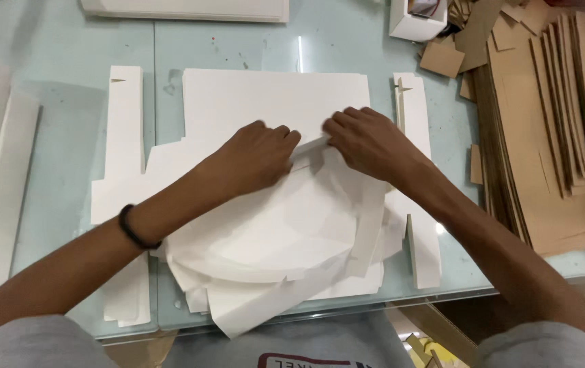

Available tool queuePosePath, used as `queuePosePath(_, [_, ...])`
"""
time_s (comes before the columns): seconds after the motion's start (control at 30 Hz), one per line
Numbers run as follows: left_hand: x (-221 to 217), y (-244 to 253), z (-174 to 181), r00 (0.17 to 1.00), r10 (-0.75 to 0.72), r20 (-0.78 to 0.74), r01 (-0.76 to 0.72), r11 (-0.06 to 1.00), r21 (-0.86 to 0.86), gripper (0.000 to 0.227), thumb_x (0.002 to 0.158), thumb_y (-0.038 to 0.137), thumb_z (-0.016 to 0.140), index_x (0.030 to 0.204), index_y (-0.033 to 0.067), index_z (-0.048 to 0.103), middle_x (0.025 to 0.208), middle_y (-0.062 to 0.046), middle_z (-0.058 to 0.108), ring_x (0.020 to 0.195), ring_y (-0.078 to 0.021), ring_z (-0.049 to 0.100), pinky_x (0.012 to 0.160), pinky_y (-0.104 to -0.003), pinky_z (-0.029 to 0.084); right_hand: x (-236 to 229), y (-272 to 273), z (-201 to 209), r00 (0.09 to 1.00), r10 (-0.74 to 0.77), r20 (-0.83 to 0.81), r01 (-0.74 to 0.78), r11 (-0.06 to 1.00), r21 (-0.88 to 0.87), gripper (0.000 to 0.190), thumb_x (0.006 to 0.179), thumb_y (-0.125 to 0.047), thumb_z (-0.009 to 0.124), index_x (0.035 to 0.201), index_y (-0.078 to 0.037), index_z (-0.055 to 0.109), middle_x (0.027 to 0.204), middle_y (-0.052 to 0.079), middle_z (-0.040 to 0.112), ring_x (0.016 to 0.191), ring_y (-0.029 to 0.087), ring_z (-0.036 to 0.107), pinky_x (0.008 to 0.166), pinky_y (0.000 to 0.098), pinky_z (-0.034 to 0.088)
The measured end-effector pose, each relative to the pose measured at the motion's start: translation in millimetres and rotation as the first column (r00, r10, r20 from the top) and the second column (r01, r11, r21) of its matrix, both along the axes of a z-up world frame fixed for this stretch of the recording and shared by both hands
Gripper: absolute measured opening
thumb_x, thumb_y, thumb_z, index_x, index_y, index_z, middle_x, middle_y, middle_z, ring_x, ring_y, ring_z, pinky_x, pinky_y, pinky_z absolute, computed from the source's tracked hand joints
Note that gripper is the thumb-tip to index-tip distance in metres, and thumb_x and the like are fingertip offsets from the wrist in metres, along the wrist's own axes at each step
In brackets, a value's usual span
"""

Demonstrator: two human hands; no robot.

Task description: The person folds white cardboard box blanks into rectangular boxes by hand. They fold the side flaps, insert small cardboard tabs into slots to secure the shape, and stack the finished boxes on the table.

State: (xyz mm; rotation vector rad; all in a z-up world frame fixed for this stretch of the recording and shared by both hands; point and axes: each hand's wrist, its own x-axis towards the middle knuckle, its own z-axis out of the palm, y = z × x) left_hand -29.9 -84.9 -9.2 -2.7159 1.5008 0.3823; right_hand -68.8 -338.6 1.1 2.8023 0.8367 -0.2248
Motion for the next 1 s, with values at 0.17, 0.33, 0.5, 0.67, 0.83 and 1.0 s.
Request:
queuePosePath(0.17, [19.7,-11.2,-15.9,0.999,-0.047,-0.023,0.042,0.986,-0.161,0.025,0.095,0.024,0.066,0.105,0.0016,0.066,0.073,-0.014,0.07,0.067,-0.0337,0.072,0.078,-0.045,0.055,-2.0,1.9,17.9,0.984,0.095,0.152,-0.092,0.995,-0.031,0.04,0.097,-0.034,0.07,0.127,-0.012,0.055,0.124,0.01,0.06,0.125,0.028,0.062,0.107,0.0448,0.05])
queuePosePath(0.33, [21.5,-11.1,-11.9,0.999,-0.027,-0.026,0.022,0.988,-0.153,0.029,0.092,0.027,0.066,0.106,0.002,0.07,0.066,-0.013,0.067,0.06,-0.0318,0.069,0.071,-0.042,0.055,7.8,-8.9,13.0,0.964,0.216,0.155,-0.181,0.961,-0.211,0.043,0.097,-0.045,0.067,0.127,-0.016,0.057,0.114,0.003,0.063,0.113,0.021,0.067,0.104,0.0406,0.052])
queuePosePath(0.5, [26.5,-20.5,-11.8,0.999,-0.026,0.028,0.031,0.98,-0.196,0.027,0.089,0.031,0.066,0.081,0.006,0.069,0.055,-0.009,0.062,0.05,-0.0257,0.064,0.068,-0.039,0.055,12.3,-16.5,-1.0,0.951,0.287,0.117,-0.265,0.948,-0.176,0.038,0.099,-0.038,0.067,0.127,-0.014,0.057,0.116,0.007,0.066,0.116,0.022,0.069,0.102,0.0368,0.055])
queuePosePath(0.67, [31.8,-48.8,-16.1,0.998,-0.051,0.021,0.055,0.957,-0.285,0.047,0.087,0.048,0.071,0.092,0.0006,0.072,0.064,-0.018,0.068,0.061,-0.0361,0.072,0.067,-0.048,0.056,8.3,-24.8,-9.4,0.964,0.254,0.079,-0.248,0.966,-0.08,0.034,0.099,-0.024,0.069,0.128,-0.011,0.058,0.117,0.009,0.066,0.12,0.026,0.068,0.097,0.0362,0.058])
queuePosePath(0.83, [49.1,-72.9,-35.5,0.998,-0.057,0.013,0.058,0.928,-0.368,0.029,0.09,0.031,0.068,0.098,0.0042,0.071,0.066,-0.015,0.07,0.064,-0.0369,0.073,0.066,-0.049,0.059,7.5,-25.0,-7.2,0.995,0.086,0.049,-0.087,0.996,0.024,0.035,0.103,-0.025,0.063,0.136,-0.016,0.054,0.127,0.009,0.066,0.128,0.028,0.064,0.105,0.0444,0.054])
queuePosePath(1.0, [49.6,-71.3,-41.2,0.998,-0.067,0.01,0.066,0.925,-0.374,0.032,0.094,0.028,0.065,0.112,0.0022,0.071,0.063,-0.018,0.068,0.061,-0.0384,0.073,0.066,-0.051,0.06,-7.8,-8.5,45.7,0.999,-0.017,-0.036,0.013,0.994,-0.108,0.081,0.08,-0.045,0.08,0.148,-0.02,0.045,0.146,0.009,0.053,0.132,0.029,0.058,0.111,0.0546,0.047])
